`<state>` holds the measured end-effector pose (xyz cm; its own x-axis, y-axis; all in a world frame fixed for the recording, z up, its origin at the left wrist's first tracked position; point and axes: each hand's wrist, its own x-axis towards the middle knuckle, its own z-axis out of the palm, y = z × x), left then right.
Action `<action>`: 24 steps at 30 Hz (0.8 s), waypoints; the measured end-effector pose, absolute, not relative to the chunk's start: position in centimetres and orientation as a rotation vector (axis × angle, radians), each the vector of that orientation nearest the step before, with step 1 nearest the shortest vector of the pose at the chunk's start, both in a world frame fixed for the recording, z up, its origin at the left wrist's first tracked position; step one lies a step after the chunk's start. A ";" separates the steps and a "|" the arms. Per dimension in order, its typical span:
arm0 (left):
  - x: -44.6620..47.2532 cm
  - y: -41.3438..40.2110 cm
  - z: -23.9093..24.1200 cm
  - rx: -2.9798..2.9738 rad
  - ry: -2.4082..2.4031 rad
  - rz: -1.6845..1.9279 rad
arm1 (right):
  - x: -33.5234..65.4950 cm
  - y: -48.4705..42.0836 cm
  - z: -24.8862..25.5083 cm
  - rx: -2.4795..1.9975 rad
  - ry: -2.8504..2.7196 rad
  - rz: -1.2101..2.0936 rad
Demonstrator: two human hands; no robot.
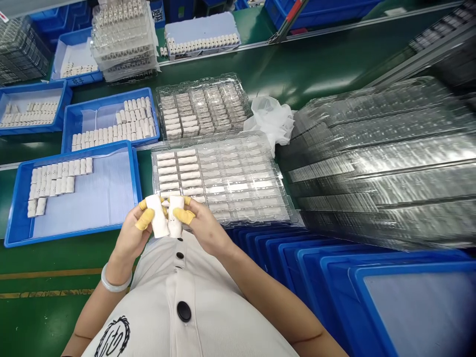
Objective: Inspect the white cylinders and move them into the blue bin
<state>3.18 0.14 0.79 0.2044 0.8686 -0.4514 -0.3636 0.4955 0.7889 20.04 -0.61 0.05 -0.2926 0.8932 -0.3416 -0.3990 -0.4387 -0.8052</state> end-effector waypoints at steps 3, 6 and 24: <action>3.4 0.5 0.7 0.219 0.957 0.902 | 20.0 -0.2 -0.3 -0.822 -0.241 2.092; 3.8 0.7 0.6 -0.035 0.935 0.884 | 19.9 0.0 -0.9 -0.722 0.068 2.162; 3.9 0.9 1.5 -0.263 0.920 0.855 | 19.6 0.0 -0.7 -0.601 0.275 2.205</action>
<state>3.91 0.94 1.50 0.3141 0.5336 -0.7852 -0.7443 0.6518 0.1453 19.55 -0.01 -0.65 -0.5539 0.6610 -0.5062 -0.7651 -0.6439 -0.0034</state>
